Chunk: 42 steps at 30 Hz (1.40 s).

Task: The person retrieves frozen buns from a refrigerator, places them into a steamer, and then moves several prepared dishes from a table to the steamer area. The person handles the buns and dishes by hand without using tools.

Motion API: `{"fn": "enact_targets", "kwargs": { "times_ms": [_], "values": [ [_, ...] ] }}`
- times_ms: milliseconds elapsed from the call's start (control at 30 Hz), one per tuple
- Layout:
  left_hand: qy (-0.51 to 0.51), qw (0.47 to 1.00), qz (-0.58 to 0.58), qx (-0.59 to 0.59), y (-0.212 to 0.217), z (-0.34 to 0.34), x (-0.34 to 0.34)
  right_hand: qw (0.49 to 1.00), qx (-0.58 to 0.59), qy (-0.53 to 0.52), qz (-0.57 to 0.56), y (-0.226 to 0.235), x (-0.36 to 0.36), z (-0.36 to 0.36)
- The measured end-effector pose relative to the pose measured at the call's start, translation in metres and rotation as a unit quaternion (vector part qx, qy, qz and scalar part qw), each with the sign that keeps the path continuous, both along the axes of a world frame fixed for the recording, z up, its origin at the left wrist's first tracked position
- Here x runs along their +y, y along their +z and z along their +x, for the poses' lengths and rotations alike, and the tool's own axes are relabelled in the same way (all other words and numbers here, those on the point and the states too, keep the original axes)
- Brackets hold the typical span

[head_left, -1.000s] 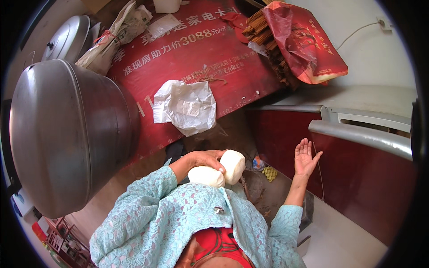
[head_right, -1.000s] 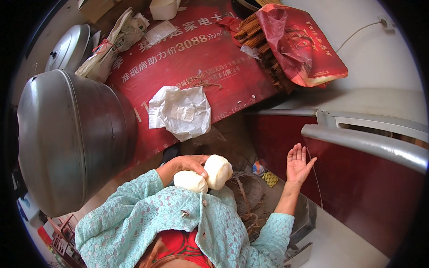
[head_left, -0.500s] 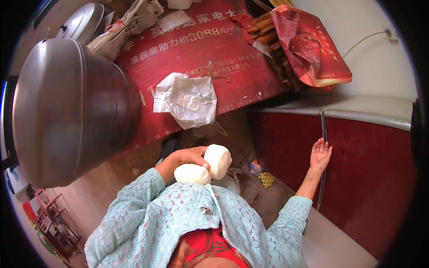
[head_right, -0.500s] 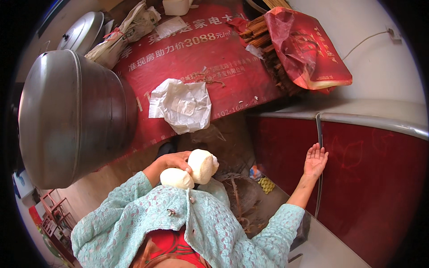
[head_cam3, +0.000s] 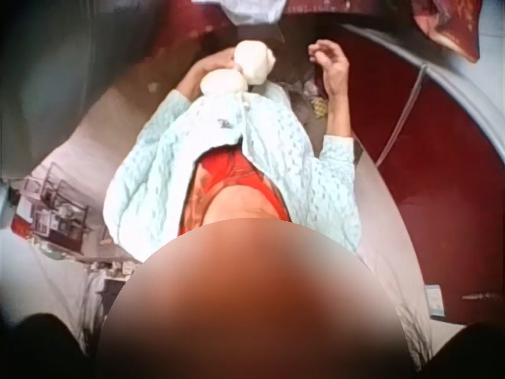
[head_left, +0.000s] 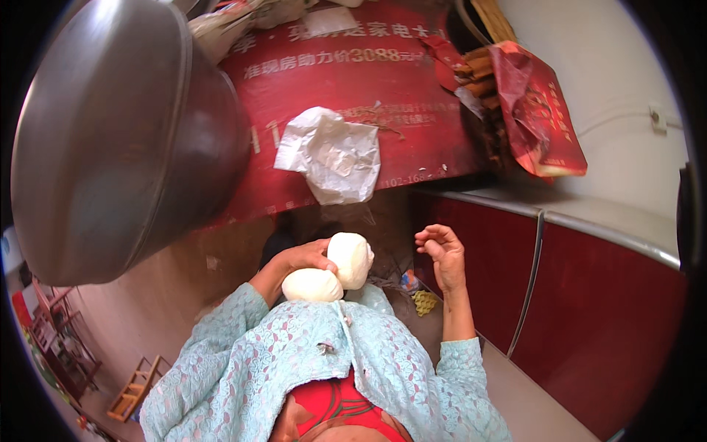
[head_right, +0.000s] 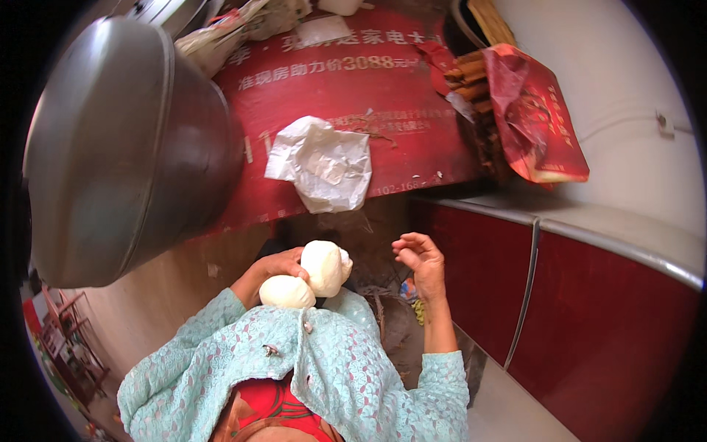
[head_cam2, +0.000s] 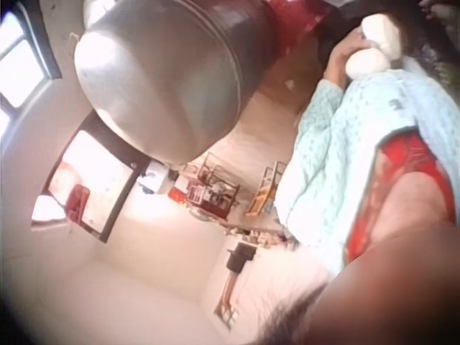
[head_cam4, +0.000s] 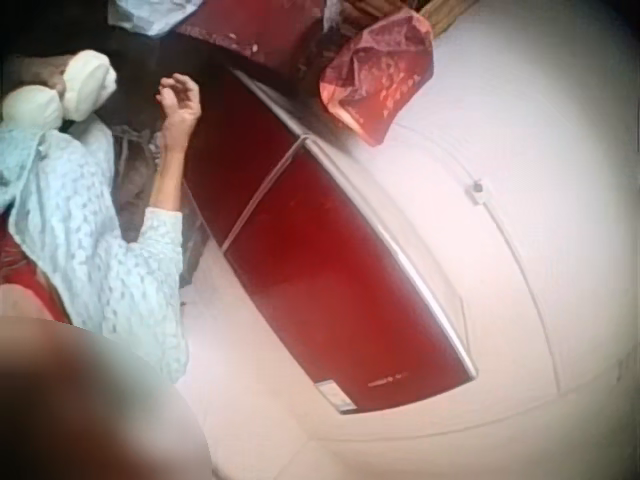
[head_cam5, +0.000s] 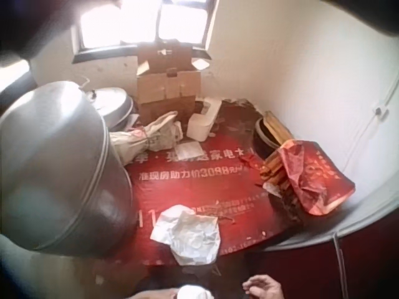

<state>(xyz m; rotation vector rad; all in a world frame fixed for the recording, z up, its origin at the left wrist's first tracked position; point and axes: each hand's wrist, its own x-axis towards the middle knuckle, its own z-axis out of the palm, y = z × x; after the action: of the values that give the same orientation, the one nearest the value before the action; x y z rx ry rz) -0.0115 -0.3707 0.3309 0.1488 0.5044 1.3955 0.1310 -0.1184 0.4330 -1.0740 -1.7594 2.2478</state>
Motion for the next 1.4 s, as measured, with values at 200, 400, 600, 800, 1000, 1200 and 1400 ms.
{"fn": "enact_targets", "kwargs": {
  "times_ms": [200,400,600,800,1000,1200,1400],
  "values": [
    [0.068,0.996,-0.010,-0.052,-0.015,0.003,-0.039,0.974,-0.025,0.217,-0.066,0.018,-0.089,-0.039],
    [0.181,0.980,-0.022,-0.075,-0.009,0.015,-0.059,0.901,0.056,0.405,0.143,0.026,-0.121,-0.089],
    [0.279,0.957,-0.005,-0.083,0.001,0.040,-0.071,0.733,0.108,0.610,0.280,0.049,-0.164,-0.109],
    [0.367,0.913,0.026,-0.176,-0.001,0.070,-0.075,0.613,0.058,0.686,0.389,0.059,-0.197,-0.104],
    [0.416,0.886,0.001,-0.204,-0.003,0.091,-0.079,0.532,0.046,0.736,0.418,0.057,-0.218,-0.101],
    [0.432,0.886,0.047,-0.159,-0.010,0.102,-0.077,0.545,0.044,0.755,0.363,0.047,-0.227,-0.083],
    [0.427,0.904,-0.016,0.017,-0.050,0.113,-0.069,0.509,0.134,0.786,0.326,0.037,-0.218,-0.081]
  ]
}}
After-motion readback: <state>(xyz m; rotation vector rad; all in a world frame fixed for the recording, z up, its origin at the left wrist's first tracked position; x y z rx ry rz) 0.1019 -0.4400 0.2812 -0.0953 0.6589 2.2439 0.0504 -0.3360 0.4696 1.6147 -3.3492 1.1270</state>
